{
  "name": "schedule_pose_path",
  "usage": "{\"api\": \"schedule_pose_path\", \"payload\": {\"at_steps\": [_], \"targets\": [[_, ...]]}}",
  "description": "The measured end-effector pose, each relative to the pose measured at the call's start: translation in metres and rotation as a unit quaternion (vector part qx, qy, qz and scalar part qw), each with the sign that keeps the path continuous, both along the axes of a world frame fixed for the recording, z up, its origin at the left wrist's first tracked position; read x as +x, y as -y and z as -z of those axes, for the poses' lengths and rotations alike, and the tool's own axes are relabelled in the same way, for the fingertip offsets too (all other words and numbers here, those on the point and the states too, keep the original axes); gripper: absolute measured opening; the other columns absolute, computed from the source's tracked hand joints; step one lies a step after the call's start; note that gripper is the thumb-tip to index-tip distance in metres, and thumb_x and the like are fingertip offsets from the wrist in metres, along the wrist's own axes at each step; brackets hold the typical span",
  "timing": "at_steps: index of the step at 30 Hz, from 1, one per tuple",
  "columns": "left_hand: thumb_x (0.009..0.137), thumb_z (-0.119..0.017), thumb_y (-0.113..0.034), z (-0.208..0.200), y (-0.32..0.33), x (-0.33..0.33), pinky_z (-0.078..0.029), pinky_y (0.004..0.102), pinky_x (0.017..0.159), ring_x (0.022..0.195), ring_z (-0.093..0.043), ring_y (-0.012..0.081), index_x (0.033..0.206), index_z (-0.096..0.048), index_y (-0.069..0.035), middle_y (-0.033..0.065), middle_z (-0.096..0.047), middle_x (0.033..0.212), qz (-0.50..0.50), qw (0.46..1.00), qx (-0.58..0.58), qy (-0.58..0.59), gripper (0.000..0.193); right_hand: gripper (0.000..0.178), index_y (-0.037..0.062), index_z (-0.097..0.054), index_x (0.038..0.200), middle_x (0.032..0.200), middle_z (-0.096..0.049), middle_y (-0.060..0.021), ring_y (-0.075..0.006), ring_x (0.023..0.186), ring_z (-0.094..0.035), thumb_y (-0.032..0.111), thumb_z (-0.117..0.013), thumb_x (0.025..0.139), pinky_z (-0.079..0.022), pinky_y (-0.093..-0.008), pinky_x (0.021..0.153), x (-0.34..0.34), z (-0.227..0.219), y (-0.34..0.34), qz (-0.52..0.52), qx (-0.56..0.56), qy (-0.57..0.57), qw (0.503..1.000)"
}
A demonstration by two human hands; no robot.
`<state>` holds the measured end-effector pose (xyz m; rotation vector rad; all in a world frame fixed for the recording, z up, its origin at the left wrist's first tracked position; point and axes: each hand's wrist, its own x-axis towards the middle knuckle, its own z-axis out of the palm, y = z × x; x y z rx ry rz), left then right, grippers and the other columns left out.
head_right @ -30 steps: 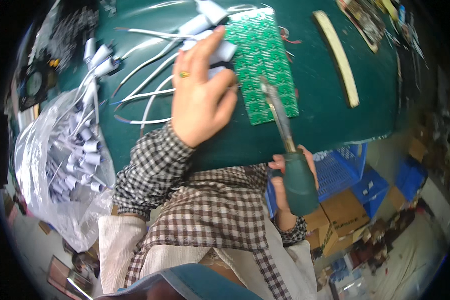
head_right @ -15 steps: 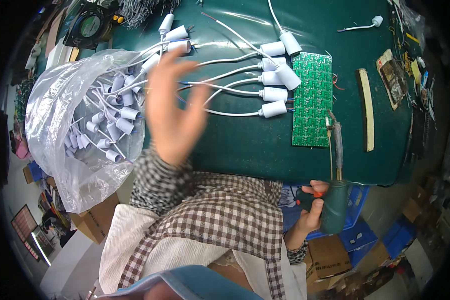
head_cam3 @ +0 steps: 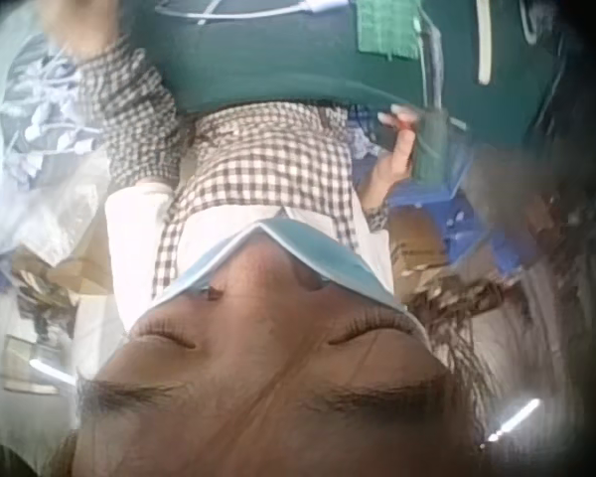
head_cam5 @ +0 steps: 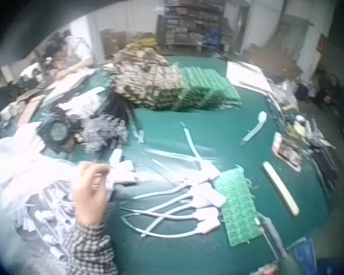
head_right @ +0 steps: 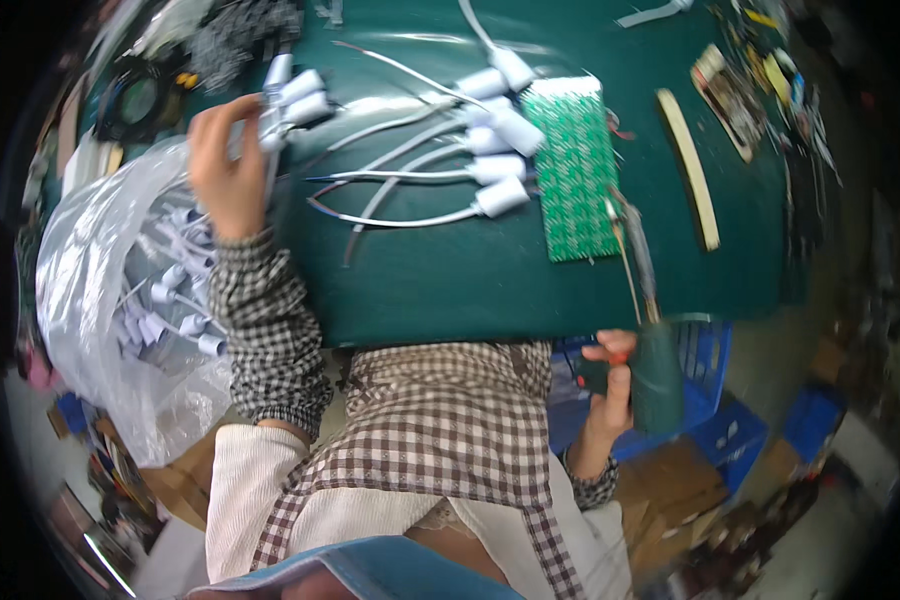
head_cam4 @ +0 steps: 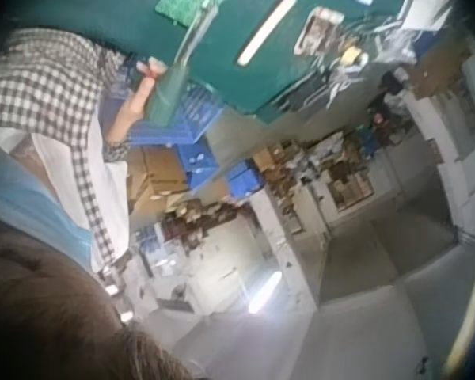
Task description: The person places an assembled circuit board into a basket, then attaches wires from individual components onto a new circuit board using a soldering iron.
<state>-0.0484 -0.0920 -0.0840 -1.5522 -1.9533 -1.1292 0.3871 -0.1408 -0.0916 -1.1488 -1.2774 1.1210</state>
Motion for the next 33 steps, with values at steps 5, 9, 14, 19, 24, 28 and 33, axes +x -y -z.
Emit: {"api": "schedule_pose_path", "payload": {"at_steps": [5,9,14,19,24,28,33], "targets": [[0.084,-0.072,0.010,-0.013,-0.009,0.040,-0.053,0.0343,0.077,0.089,-0.067,0.0255,0.101,-0.072,-0.002,0.0115,-0.068,0.095,0.081,0.995,0.050,-0.004,0.020,0.039,-0.0102,-0.057,0.118,0.105,-0.064,-0.0208,-0.0254,0.081,-0.069,0.024,-0.060,0.100,-0.060,-0.0345,0.070,-0.003,0.003,-0.007,-0.019,0.024,-0.009,1.000],[0.090,-0.065,0.012,-0.024,-0.006,0.046,-0.058,0.0359,0.088,0.100,-0.069,0.0282,0.109,-0.064,0.003,0.0196,-0.071,0.105,0.081,0.985,0.147,0.021,0.020,0.039,-0.0104,-0.056,0.119,0.102,-0.064,-0.0201,-0.0252,0.081,-0.069,0.024,-0.060,0.100,-0.061,-0.0336,0.069,-0.002,0.004,-0.002,-0.012,0.045,0.006,0.999],[0.101,-0.055,0.003,-0.057,0.015,0.105,-0.063,0.0400,0.089,0.103,-0.071,0.0334,0.111,-0.059,0.004,0.0240,-0.070,0.111,0.204,0.880,0.292,0.313,0.010,0.038,-0.0073,-0.060,0.116,0.107,-0.065,-0.0190,-0.0241,0.086,-0.070,0.024,-0.066,0.095,-0.061,-0.0352,0.074,0.004,0.002,0.004,0.020,0.003,-0.041,0.999],[0.101,-0.059,-0.002,0.002,0.051,0.153,-0.057,0.0441,0.100,0.116,-0.066,0.0346,0.116,-0.056,-0.002,0.0159,-0.064,0.120,0.165,0.712,0.135,0.669,0.015,0.041,-0.0108,-0.055,0.122,0.103,-0.064,-0.0202,-0.0247,0.082,-0.069,0.024,-0.061,0.099,-0.063,-0.0324,0.065,0.008,0.007,0.001,0.032,0.042,-0.027,0.998],[0.091,-0.072,0.000,0.018,0.070,0.149,-0.045,0.0459,0.109,0.129,-0.056,0.0337,0.135,-0.045,-0.001,0.0140,-0.058,0.131,0.008,0.910,-0.030,0.414,0.052,0.042,-0.0114,-0.054,0.124,0.105,-0.064,-0.0201,-0.0249,0.083,-0.069,0.023,-0.060,0.100,-0.063,-0.0327,0.065,0.013,0.011,-0.006,0.045,0.050,-0.026,0.997],[0.077,-0.086,-0.011,-0.017,0.061,0.154,-0.038,0.0488,0.114,0.134,-0.050,0.0321,0.141,-0.050,-0.005,0.0155,-0.054,0.136,0.103,0.992,-0.063,0.040,0.074,0.042,-0.0116,-0.054,0.123,0.105,-0.064,-0.0203,-0.0251,0.084,-0.069,0.023,-0.059,0.100,-0.063,-0.0335,0.066,0.017,0.008,-0.008,0.033,0.043,-0.037,0.998],[0.075,-0.081,-0.012,-0.007,0.031,0.179,-0.048,0.0432,0.093,0.104,-0.064,0.0300,0.118,-0.066,-0.008,0.0093,-0.066,0.110,0.385,0.864,-0.316,0.070,0.046,0.045,-0.0117,-0.055,0.120,0.103,-0.063,-0.0212,-0.0254,0.084,-0.068,0.028,-0.060,0.100,-0.063,-0.0330,0.066,0.013,0.015,-0.003,0.025,0.049,-0.034,0.998]]}}
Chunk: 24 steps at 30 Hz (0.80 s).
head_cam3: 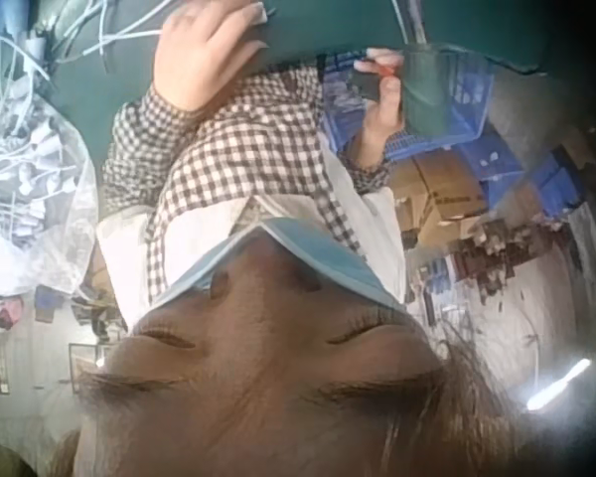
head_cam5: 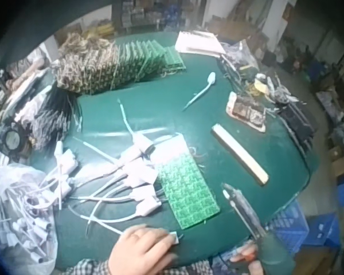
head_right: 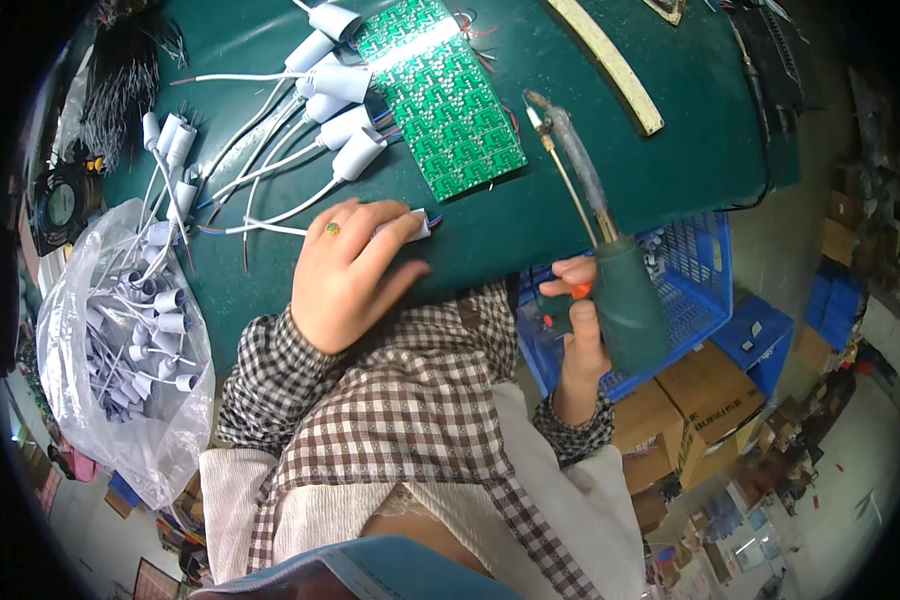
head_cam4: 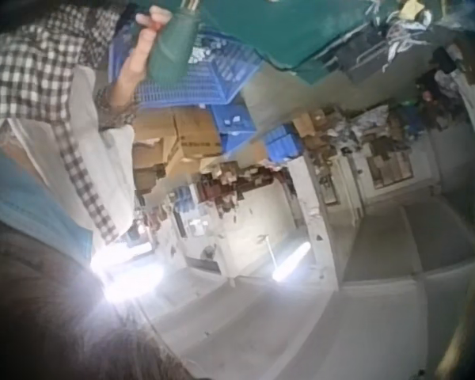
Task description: The person places an assembled circuit board into a basket, then attaches wires from individual components onto a new circuit board using a soldering iron.
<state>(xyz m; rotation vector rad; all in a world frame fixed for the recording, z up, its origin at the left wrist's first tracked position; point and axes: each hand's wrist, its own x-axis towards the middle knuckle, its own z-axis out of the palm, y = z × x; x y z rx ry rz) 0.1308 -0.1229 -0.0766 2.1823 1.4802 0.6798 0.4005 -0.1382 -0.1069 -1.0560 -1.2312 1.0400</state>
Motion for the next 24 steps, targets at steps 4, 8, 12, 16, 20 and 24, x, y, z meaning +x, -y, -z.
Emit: {"api": "schedule_pose_path", "payload": {"at_steps": [4,8,12,16,20,24], "targets": [[0.077,-0.076,-0.004,0.010,-0.002,-0.005,-0.052,0.0398,0.080,0.093,-0.065,0.0307,0.121,-0.066,-0.006,0.0114,-0.064,0.107,-0.031,0.999,0.016,0.036,0.045,0.043,-0.0100,-0.059,0.116,0.104,-0.065,-0.0204,-0.0253,0.082,-0.070,0.026,-0.067,0.094,-0.060,-0.0351,0.071,0.000,-0.008,0.010,0.011,-0.038,-0.030,0.999],[0.082,-0.071,0.002,-0.004,0.004,-0.001,-0.052,0.0351,0.071,0.085,-0.064,0.0268,0.121,-0.066,-0.006,0.0111,-0.060,0.101,-0.088,0.987,-0.078,0.112,0.041,0.046,-0.0093,-0.059,0.115,0.103,-0.065,-0.0199,-0.0253,0.080,-0.070,0.031,-0.067,0.094,-0.060,-0.0347,0.072,-0.002,-0.010,0.010,0.032,-0.069,-0.050,0.996],[0.083,-0.072,-0.001,-0.002,-0.001,0.001,-0.052,0.0343,0.069,0.080,-0.063,0.0263,0.109,-0.065,-0.004,0.0121,-0.059,0.099,-0.124,0.982,-0.093,0.112,0.027,0.048,-0.0091,-0.059,0.114,0.103,-0.065,-0.0195,-0.0254,0.080,-0.069,0.034,-0.067,0.094,-0.059,-0.0356,0.074,-0.003,-0.008,0.006,0.032,-0.056,-0.033,0.997],[0.083,-0.074,-0.004,0.005,-0.006,0.007,-0.052,0.0352,0.069,0.077,-0.064,0.0277,0.105,-0.063,-0.003,0.0131,-0.061,0.094,-0.149,0.981,-0.071,0.099,0.024,0.049,-0.0093,-0.059,0.114,0.103,-0.065,-0.0191,-0.0254,0.081,-0.069,0.035,-0.067,0.094,-0.058,-0.0365,0.075,-0.003,-0.010,0.007,0.026,-0.062,-0.033,0.997],[0.084,-0.075,-0.007,0.012,-0.007,0.013,-0.052,0.0356,0.068,0.075,-0.065,0.0295,0.103,-0.064,-0.003,0.0128,-0.062,0.092,-0.195,0.973,-0.020,0.121,0.023,0.049,-0.0106,-0.057,0.116,0.103,-0.064,-0.0210,-0.0253,0.076,-0.069,0.034,-0.064,0.097,-0.059,-0.0341,0.069,-0.005,-0.006,0.007,0.008,-0.048,-0.033,0.998],[0.084,-0.075,-0.007,0.018,-0.003,0.016,-0.051,0.0384,0.065,0.073,-0.063,0.0301,0.101,-0.064,-0.003,0.0117,-0.060,0.089,-0.183,0.982,-0.012,0.048,0.021,0.048,-0.0121,-0.054,0.118,0.103,-0.062,-0.0239,-0.0251,0.071,-0.069,0.032,-0.061,0.099,-0.061,-0.0316,0.063,-0.007,-0.007,0.007,0.002,-0.027,-0.012,1.000]]}}
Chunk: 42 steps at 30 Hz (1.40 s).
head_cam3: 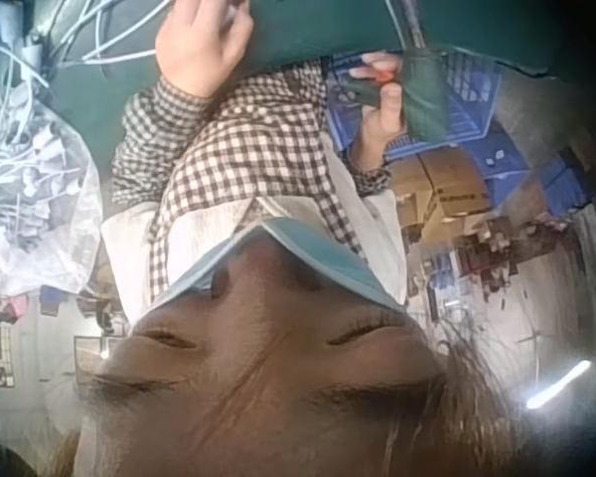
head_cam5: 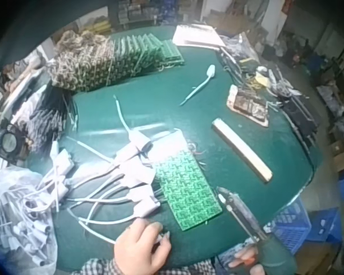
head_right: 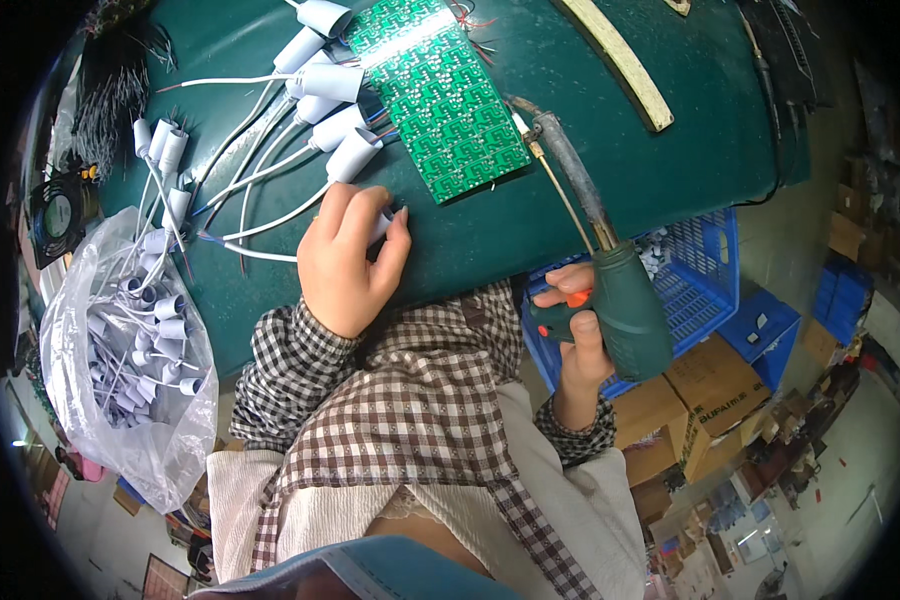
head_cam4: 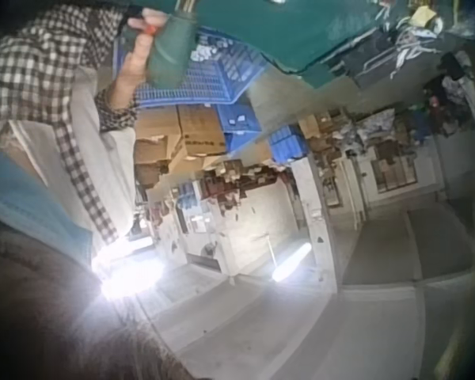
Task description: The person places an assembled circuit board into a basket, then attaches wires from individual components onto a new circuit board using a soldering iron.
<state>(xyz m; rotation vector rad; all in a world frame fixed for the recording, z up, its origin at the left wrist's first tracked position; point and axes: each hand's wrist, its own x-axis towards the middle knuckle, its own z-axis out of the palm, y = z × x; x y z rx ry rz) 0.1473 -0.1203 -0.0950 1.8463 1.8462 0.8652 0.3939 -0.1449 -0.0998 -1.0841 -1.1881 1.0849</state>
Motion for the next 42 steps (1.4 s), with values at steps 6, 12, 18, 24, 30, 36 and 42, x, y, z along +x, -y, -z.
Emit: {"api": "schedule_pose_path", "payload": {"at_steps": [6,12,18,24,30,36,42], "targets": [[0.084,-0.074,-0.009,-0.010,0.007,0.002,-0.047,0.0396,0.065,0.077,-0.060,0.0277,0.102,-0.066,-0.006,0.0089,-0.057,0.092,0.016,0.998,-0.010,-0.059,0.019,0.047,-0.0126,-0.054,0.117,0.103,-0.062,-0.0241,-0.0255,0.073,-0.070,0.030,-0.061,0.099,-0.061,-0.0323,0.066,0.002,0.000,0.000,-0.011,-0.004,-0.006,1.000],[0.085,-0.074,-0.009,-0.010,0.009,-0.004,-0.044,0.0398,0.068,0.084,-0.059,0.0280,0.096,-0.066,-0.006,0.0089,-0.057,0.095,0.024,0.995,-0.031,-0.088,0.014,0.048,-0.0117,-0.055,0.117,0.104,-0.062,-0.0234,-0.0260,0.073,-0.070,0.032,-0.061,0.097,-0.060,-0.0343,0.072,0.001,-0.001,0.003,-0.006,-0.026,0.001,1.000],[0.080,-0.076,0.003,-0.001,0.009,-0.016,-0.048,0.0346,0.079,0.090,-0.059,0.0267,0.092,-0.063,-0.001,0.0137,-0.058,0.105,0.032,0.995,0.003,0.090,0.018,0.047,-0.0105,-0.057,0.115,0.104,-0.063,-0.0218,-0.0251,0.077,-0.070,0.034,-0.060,0.099,-0.057,-0.0347,0.075,-0.001,-0.005,0.002,-0.022,-0.025,0.002,0.999],[0.082,-0.077,0.000,-0.005,0.002,-0.013,-0.049,0.0371,0.080,0.098,-0.059,0.0284,0.093,-0.067,-0.002,0.0132,-0.060,0.110,-0.015,0.998,0.041,0.051,0.015,0.049,-0.0105,-0.054,0.121,0.106,-0.064,-0.0212,-0.0257,0.081,-0.070,0.033,-0.061,0.100,-0.060,-0.0352,0.075,-0.004,-0.005,0.002,-0.058,-0.023,0.003,0.998],[0.082,-0.076,0.002,0.005,0.006,-0.018,-0.054,0.0380,0.075,0.095,-0.065,0.0326,0.097,-0.065,-0.003,0.0166,-0.063,0.116,-0.086,0.994,0.054,-0.037,0.019,0.054,-0.0092,-0.051,0.132,0.108,-0.064,-0.0209,-0.0287,0.092,-0.070,0.032,-0.062,0.099,-0.064,-0.0346,0.072,-0.007,-0.004,0.003,-0.053,-0.047,-0.027,0.997],[0.081,-0.075,0.002,0.002,0.004,-0.032,-0.049,0.0400,0.079,0.091,-0.063,0.0322,0.101,-0.067,-0.003,0.0131,-0.065,0.104,-0.089,0.990,0.062,-0.088,0.022,0.051,-0.0095,-0.054,0.126,0.108,-0.065,-0.0208,-0.0282,0.089,-0.070,0.033,-0.062,0.099,-0.062,-0.0352,0.074,-0.011,-0.003,-0.004,-0.045,-0.046,-0.037,0.997],[0.081,-0.073,0.001,-0.011,-0.007,-0.048,-0.041,0.0403,0.079,0.090,-0.058,0.0280,0.099,-0.068,-0.005,0.0089,-0.061,0.096,-0.017,0.986,0.075,-0.150,0.020,0.048,-0.0097,-0.058,0.121,0.112,-0.065,-0.0220,-0.0289,0.098,-0.068,0.029,-0.068,0.095,-0.063,-0.0370,0.075,-0.004,0.001,-0.005,-0.056,-0.047,-0.077,0.994]]}}
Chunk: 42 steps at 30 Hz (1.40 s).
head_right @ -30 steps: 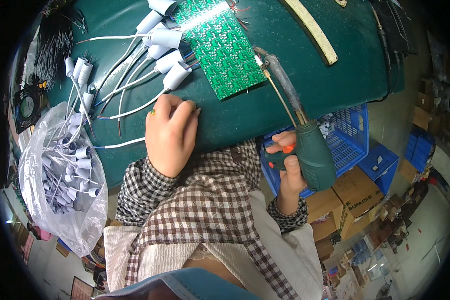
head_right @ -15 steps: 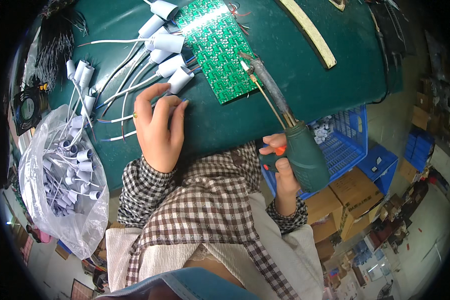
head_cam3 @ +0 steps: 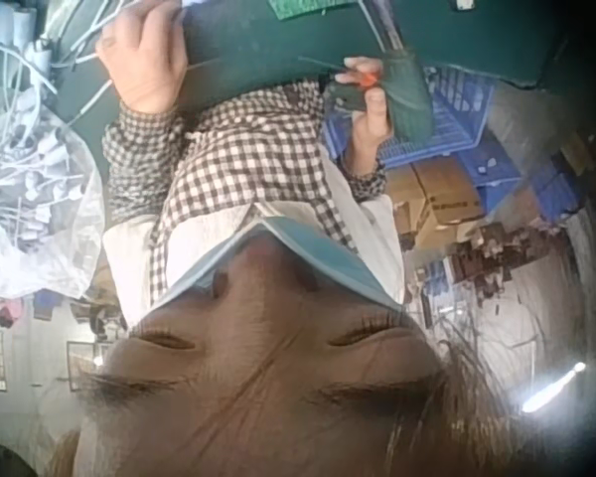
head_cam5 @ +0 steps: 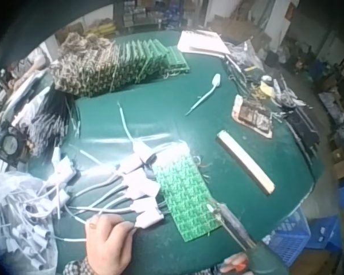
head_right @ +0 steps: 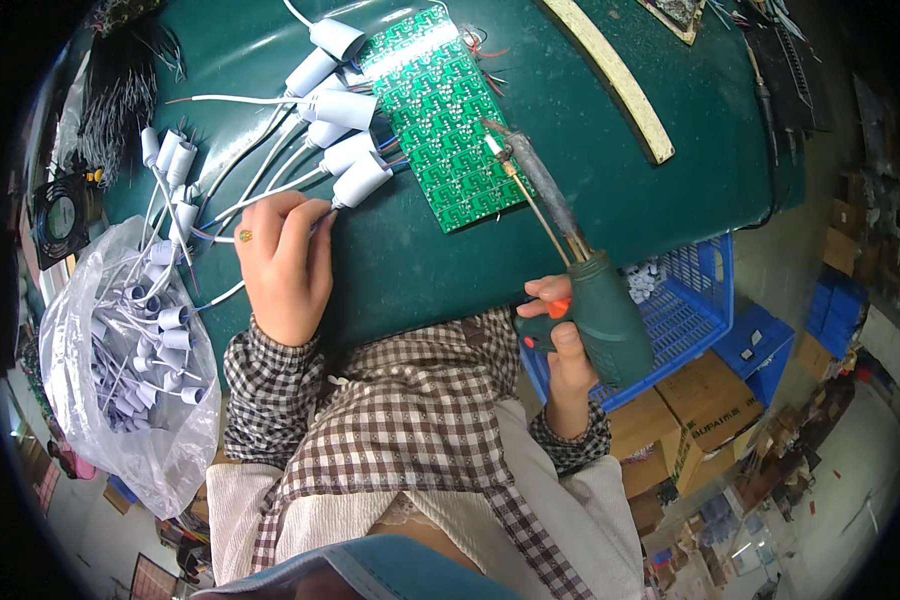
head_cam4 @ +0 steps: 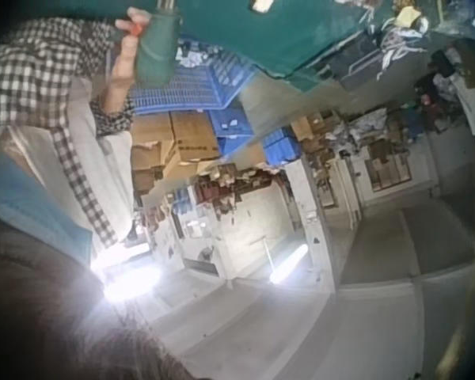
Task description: The person places an assembled circuit board into a basket, then attaches wires from individual components onto a new circuit board using a soldering iron.
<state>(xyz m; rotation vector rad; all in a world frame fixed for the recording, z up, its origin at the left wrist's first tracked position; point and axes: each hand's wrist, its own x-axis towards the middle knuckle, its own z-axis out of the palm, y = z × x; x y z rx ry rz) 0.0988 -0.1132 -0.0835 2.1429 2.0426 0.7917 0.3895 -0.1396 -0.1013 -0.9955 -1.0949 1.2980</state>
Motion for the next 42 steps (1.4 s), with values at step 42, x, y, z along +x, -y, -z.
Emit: {"api": "schedule_pose_path", "payload": {"at_steps": [42], "targets": [[0.077,-0.075,0.003,0.018,-0.015,0.028,-0.052,0.0357,0.089,0.099,-0.062,0.0236,0.088,-0.065,-0.002,0.0172,-0.052,0.127,0.081,0.938,0.027,0.336,0.015,0.047,-0.0092,-0.060,0.118,0.108,-0.067,-0.0215,-0.0288,0.095,-0.071,0.031,-0.068,0.095,-0.061,-0.0384,0.081,-0.008,-0.010,-0.002,-0.007,0.006,0.011,1.000]]}}
